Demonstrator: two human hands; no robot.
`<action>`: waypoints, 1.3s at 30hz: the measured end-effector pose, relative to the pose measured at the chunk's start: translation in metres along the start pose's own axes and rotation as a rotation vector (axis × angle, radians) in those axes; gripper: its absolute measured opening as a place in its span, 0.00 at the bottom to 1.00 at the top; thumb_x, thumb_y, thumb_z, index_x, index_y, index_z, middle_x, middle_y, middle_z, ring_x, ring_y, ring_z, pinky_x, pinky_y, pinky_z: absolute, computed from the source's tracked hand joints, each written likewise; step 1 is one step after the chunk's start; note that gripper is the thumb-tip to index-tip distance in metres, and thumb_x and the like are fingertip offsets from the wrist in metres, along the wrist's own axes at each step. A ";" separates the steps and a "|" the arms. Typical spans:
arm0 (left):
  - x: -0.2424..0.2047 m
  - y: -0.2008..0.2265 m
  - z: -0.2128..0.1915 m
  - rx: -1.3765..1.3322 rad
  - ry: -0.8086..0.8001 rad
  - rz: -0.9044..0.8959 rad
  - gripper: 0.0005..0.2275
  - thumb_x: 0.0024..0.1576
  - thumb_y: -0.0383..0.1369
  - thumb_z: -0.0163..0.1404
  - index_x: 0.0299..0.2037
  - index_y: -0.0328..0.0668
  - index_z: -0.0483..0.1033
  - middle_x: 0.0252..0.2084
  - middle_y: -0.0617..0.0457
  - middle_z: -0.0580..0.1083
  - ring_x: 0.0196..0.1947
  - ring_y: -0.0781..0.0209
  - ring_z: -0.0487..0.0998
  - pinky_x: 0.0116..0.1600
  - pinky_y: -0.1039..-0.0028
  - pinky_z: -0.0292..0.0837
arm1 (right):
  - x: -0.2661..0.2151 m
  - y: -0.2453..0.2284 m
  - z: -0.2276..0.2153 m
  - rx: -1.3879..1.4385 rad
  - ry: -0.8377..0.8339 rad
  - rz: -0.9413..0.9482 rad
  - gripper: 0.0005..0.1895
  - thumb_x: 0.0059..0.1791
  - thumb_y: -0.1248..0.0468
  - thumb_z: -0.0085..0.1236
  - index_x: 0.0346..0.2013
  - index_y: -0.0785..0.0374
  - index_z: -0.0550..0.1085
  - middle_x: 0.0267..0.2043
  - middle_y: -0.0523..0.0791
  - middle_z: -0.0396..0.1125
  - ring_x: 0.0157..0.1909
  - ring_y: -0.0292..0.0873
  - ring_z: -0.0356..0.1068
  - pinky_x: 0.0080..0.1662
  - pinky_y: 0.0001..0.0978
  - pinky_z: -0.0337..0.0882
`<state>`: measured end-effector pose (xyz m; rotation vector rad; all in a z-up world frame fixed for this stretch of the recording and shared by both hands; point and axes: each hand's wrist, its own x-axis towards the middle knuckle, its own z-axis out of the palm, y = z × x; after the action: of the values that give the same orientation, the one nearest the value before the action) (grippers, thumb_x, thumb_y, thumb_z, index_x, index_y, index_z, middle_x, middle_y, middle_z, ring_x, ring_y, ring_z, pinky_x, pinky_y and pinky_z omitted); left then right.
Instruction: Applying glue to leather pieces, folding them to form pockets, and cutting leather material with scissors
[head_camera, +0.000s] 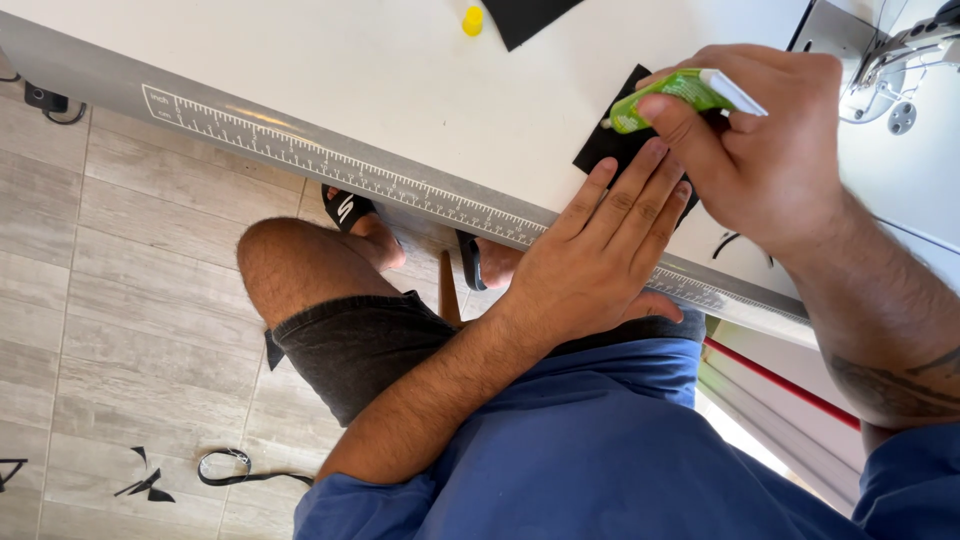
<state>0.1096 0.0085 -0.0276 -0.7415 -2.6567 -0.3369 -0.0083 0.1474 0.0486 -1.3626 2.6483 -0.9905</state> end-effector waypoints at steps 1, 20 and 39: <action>0.000 -0.001 0.000 0.000 0.000 0.000 0.51 0.58 0.77 0.39 0.70 0.29 0.68 0.72 0.35 0.61 0.75 0.40 0.57 0.78 0.51 0.48 | -0.002 0.010 0.000 0.000 0.000 0.000 0.07 0.65 0.76 0.60 0.46 0.81 0.79 0.44 0.58 0.76 0.43 0.55 0.75 0.44 0.41 0.69; -0.004 0.003 0.008 -0.010 -0.002 0.000 0.51 0.58 0.77 0.39 0.70 0.30 0.68 0.73 0.34 0.61 0.75 0.39 0.55 0.78 0.49 0.46 | -0.001 -0.007 0.004 0.048 0.000 -0.037 0.07 0.64 0.76 0.59 0.46 0.83 0.79 0.42 0.58 0.75 0.37 0.51 0.71 0.38 0.41 0.67; -0.006 -0.003 -0.017 0.041 -0.067 0.078 0.54 0.59 0.78 0.45 0.75 0.29 0.59 0.76 0.36 0.57 0.77 0.44 0.53 0.79 0.54 0.43 | -0.022 -0.011 0.009 0.155 0.161 0.113 0.10 0.65 0.75 0.58 0.49 0.86 0.78 0.42 0.61 0.74 0.41 0.52 0.75 0.40 0.36 0.72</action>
<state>0.1173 -0.0020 -0.0150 -0.8557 -2.6794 -0.2407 0.0163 0.1545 0.0416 -1.1342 2.6562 -1.3109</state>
